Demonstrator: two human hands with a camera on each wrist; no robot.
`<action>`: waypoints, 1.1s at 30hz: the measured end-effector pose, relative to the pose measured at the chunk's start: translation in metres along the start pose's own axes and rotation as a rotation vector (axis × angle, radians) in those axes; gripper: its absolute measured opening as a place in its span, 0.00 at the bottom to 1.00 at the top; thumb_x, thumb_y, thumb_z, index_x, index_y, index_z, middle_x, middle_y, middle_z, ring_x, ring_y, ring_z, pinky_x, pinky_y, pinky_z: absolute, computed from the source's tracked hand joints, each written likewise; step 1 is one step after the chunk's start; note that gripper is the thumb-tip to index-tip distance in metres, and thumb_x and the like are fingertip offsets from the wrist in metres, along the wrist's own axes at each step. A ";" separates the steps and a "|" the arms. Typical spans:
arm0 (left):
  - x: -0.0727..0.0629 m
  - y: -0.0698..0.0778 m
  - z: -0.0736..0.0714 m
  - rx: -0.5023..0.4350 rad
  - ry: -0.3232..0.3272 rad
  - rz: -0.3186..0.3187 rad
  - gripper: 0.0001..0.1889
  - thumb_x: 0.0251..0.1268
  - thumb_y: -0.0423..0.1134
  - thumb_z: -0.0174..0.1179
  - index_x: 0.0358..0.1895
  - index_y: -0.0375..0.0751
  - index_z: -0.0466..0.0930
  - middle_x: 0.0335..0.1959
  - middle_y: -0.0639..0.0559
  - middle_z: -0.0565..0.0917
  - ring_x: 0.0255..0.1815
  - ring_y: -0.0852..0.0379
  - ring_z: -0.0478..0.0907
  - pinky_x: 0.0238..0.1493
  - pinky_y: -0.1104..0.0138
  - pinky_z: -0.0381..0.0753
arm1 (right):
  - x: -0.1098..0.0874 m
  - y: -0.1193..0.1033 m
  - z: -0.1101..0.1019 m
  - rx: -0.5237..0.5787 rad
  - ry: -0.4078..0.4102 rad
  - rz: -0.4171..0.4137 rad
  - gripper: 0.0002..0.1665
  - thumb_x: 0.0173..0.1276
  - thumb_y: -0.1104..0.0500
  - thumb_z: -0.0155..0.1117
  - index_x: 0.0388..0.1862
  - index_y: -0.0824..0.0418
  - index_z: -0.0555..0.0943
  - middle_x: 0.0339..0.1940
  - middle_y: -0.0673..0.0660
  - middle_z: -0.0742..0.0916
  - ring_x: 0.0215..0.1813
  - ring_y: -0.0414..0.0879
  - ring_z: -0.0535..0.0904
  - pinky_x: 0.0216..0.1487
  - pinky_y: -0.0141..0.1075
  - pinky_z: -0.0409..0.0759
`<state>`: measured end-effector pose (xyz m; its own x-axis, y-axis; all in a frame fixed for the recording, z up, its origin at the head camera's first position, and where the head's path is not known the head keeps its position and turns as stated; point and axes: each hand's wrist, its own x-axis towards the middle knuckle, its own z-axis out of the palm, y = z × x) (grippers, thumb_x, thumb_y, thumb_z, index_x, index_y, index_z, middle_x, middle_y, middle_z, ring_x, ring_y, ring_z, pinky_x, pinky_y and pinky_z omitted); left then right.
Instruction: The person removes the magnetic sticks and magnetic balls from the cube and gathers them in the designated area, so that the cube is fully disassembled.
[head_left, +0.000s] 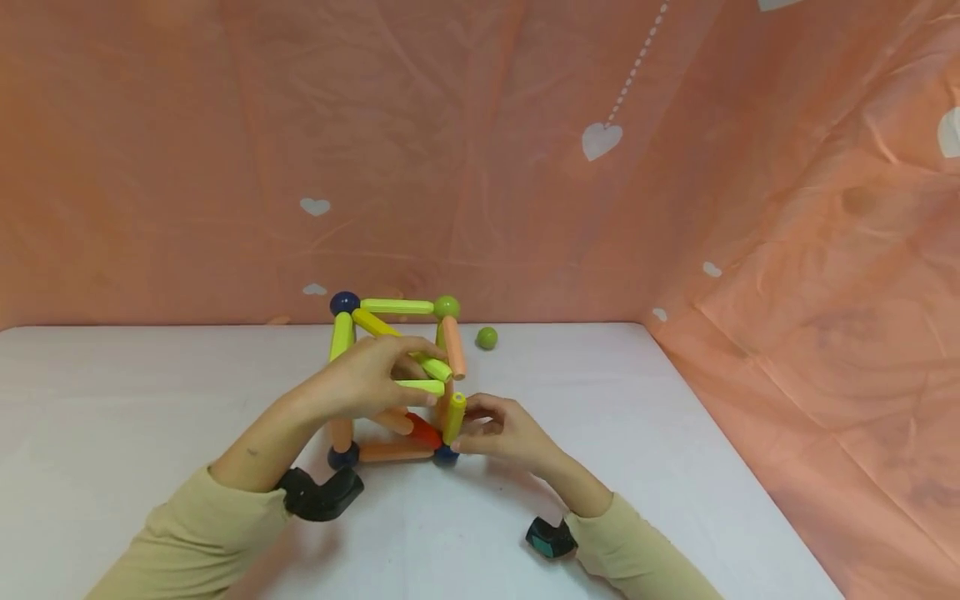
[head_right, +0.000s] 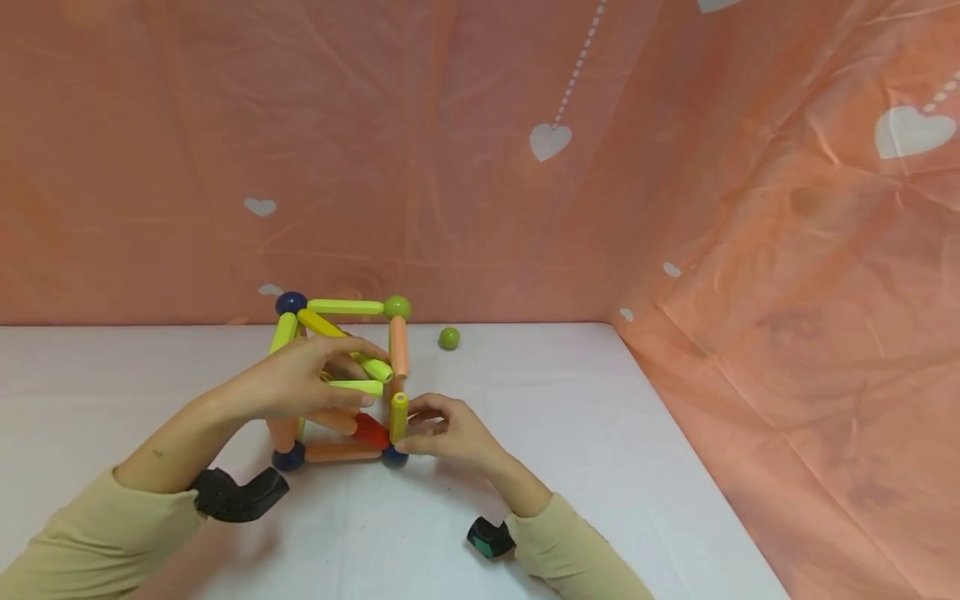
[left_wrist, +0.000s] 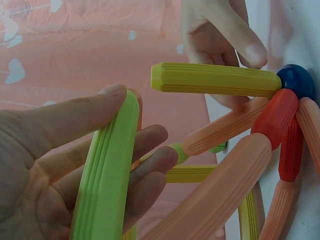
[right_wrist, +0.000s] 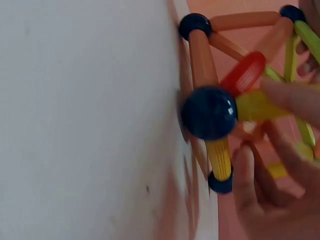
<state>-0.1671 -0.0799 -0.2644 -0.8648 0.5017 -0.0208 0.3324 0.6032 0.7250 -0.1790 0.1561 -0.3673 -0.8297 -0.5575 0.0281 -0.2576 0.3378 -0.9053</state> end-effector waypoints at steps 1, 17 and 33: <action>0.000 0.000 0.000 0.002 0.001 0.002 0.22 0.59 0.44 0.67 0.57 0.49 0.77 0.42 0.54 0.86 0.49 0.54 0.82 0.49 0.57 0.80 | 0.000 0.000 0.003 -0.027 0.014 0.002 0.22 0.59 0.62 0.71 0.52 0.65 0.79 0.49 0.60 0.84 0.51 0.48 0.78 0.49 0.32 0.79; -0.002 -0.004 -0.003 0.005 0.008 0.030 0.21 0.59 0.45 0.68 0.55 0.48 0.78 0.40 0.55 0.87 0.48 0.54 0.83 0.50 0.55 0.78 | 0.000 -0.009 0.019 -0.314 0.143 -0.047 0.11 0.56 0.62 0.73 0.37 0.61 0.82 0.33 0.52 0.86 0.35 0.41 0.79 0.38 0.29 0.79; -0.004 -0.002 -0.006 -0.010 0.001 -0.001 0.23 0.58 0.44 0.68 0.57 0.48 0.77 0.42 0.54 0.86 0.52 0.52 0.81 0.55 0.51 0.76 | -0.004 -0.005 0.007 -0.230 0.156 0.021 0.11 0.67 0.58 0.61 0.44 0.64 0.80 0.42 0.57 0.87 0.46 0.48 0.84 0.49 0.38 0.81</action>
<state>-0.1668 -0.0863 -0.2617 -0.8655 0.5004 -0.0208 0.3279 0.5976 0.7317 -0.1708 0.1509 -0.3658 -0.8976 -0.4313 0.0908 -0.3300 0.5212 -0.7870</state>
